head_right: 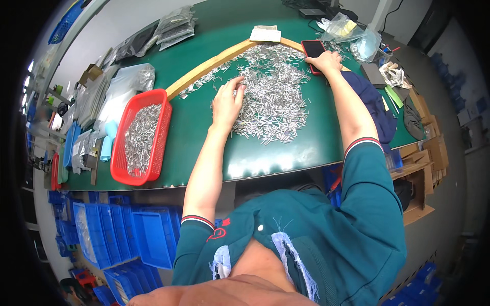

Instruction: The person assembles small metal hardware by fitting metal pins into fasteners one at a time by hand.

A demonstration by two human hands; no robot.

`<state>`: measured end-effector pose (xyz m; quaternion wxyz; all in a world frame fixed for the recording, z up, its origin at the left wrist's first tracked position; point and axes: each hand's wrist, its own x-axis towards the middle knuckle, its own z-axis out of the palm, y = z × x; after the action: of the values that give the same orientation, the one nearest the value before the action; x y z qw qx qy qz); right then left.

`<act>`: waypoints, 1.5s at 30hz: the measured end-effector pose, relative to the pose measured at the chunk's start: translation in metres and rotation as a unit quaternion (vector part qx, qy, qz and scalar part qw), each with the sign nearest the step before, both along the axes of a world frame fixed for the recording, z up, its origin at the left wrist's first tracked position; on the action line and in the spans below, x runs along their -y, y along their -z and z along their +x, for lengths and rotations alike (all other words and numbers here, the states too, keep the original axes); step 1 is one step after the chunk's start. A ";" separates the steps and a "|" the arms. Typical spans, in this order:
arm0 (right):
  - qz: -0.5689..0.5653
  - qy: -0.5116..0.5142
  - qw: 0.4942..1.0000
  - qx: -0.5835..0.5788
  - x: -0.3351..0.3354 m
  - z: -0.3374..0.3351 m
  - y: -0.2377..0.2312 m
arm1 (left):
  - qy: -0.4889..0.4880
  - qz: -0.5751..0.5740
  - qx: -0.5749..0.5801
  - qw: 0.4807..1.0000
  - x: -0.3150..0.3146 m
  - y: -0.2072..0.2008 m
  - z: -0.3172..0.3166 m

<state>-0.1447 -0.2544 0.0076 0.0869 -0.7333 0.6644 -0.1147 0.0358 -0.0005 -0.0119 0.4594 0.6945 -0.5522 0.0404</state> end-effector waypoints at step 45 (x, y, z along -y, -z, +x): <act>0.054 -0.289 0.955 0.030 -0.085 -0.075 -0.009 | -0.028 0.035 -0.014 0.999 -0.001 0.000 0.000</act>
<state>-0.2199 -0.1697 0.0169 0.1761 -0.8845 0.4263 -0.0705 0.0357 0.0005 -0.0117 0.4412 0.7262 -0.5267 0.0240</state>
